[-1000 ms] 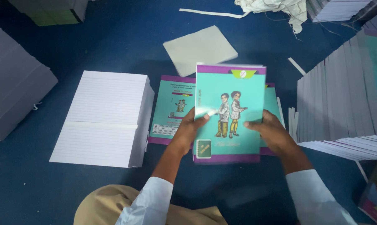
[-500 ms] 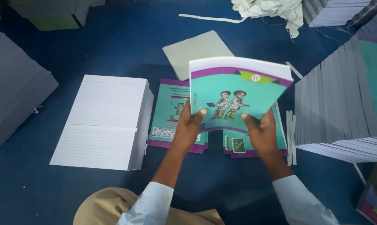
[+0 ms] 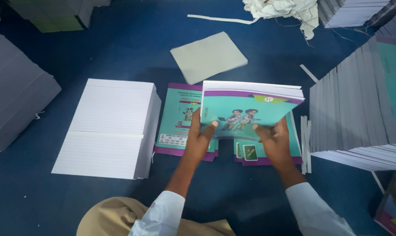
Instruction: The person assembles notebooks by inserting a stack of lined paper into a printed cover, then flips through the pages to check alignment. The person repeats this process with multiple covers and paper stacks, stacking the finished notebooks on the floor.
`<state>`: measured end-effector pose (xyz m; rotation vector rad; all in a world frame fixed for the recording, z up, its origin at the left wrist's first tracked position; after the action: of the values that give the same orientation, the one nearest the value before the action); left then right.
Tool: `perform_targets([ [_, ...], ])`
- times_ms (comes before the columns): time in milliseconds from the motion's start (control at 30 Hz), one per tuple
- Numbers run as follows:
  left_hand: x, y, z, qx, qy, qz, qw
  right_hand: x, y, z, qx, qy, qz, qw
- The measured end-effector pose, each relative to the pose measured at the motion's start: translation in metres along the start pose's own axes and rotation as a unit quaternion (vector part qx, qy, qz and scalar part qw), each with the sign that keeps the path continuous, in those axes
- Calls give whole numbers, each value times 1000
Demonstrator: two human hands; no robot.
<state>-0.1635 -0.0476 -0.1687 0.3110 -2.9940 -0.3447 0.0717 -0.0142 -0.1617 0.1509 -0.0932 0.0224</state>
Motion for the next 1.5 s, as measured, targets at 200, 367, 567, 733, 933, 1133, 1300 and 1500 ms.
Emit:
perform_targets([
  [200,-5,-3,-3,15,-17,5,1000,-3,-2,13,13,74,25,997],
  [367,-5,-4,-3,-45,-1,-42,998,0,1,19,54,91,41,994],
  [567,-12,-8,3,7,-65,-28,997,4,3,13,44,75,36,996],
  [733,-15,-9,0,-5,18,-56,998,0,2,8,24,63,22,997],
  [933,-14,-8,-10,4,28,-60,998,-3,0,16,31,60,0,998],
  [1133,-10,-4,-15,-61,8,-52,997,-2,6,21,-16,78,-5,997],
  [1300,-11,-3,-14,-60,12,-46,997,-3,5,24,19,89,26,996],
  [1500,-10,-6,-14,-9,-19,-43,999,-6,4,28,60,81,44,994],
])
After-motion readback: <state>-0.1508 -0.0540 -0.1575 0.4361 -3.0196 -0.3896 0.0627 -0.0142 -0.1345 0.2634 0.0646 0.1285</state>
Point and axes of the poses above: each hand's wrist, its own y-axis towards the middle knuckle, its own x-axis out of the back of the hand, z = x × y, the point moved 3 cm from there along y, towards the middle knuckle, and after that the axes turned 8 degrees about y, right-handed, at the moved point
